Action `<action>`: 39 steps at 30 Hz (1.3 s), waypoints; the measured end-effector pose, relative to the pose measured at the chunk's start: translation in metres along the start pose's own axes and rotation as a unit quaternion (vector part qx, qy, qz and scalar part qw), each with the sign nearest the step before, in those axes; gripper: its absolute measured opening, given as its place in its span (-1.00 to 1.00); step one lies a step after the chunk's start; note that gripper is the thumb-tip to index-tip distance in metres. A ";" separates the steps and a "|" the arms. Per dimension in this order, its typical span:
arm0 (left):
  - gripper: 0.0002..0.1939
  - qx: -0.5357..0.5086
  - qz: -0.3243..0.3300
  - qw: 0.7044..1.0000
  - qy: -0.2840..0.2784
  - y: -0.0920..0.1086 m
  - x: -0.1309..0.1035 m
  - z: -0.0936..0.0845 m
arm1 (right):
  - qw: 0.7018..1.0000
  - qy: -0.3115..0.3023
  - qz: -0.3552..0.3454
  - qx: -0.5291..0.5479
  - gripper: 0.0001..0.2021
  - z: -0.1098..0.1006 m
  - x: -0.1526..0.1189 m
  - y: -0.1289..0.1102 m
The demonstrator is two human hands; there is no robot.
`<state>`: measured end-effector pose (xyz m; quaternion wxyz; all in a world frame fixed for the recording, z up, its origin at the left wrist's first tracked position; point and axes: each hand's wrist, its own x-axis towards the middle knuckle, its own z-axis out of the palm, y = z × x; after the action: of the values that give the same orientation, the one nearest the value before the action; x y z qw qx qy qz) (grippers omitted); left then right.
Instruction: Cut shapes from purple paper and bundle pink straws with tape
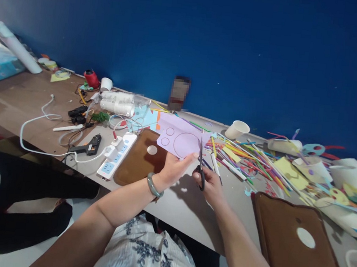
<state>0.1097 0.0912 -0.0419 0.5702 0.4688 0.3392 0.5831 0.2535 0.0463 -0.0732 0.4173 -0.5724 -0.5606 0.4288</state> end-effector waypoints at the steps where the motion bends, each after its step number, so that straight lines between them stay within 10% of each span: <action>1: -0.72 -0.002 -0.005 1.000 -0.002 0.000 0.000 0.000 | 1.000 -0.002 0.003 0.002 -0.55 0.001 0.000 0.000; 39: -0.77 -0.023 -0.015 1.000 -0.009 -0.006 -0.002 0.003 | 1.000 -0.007 -0.009 0.002 -0.55 -0.005 -0.002 0.002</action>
<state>0.1144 0.0895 -0.0468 0.5927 0.4555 0.3277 0.5779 0.2592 0.0445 -0.0733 0.4181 -0.5633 -0.5683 0.4300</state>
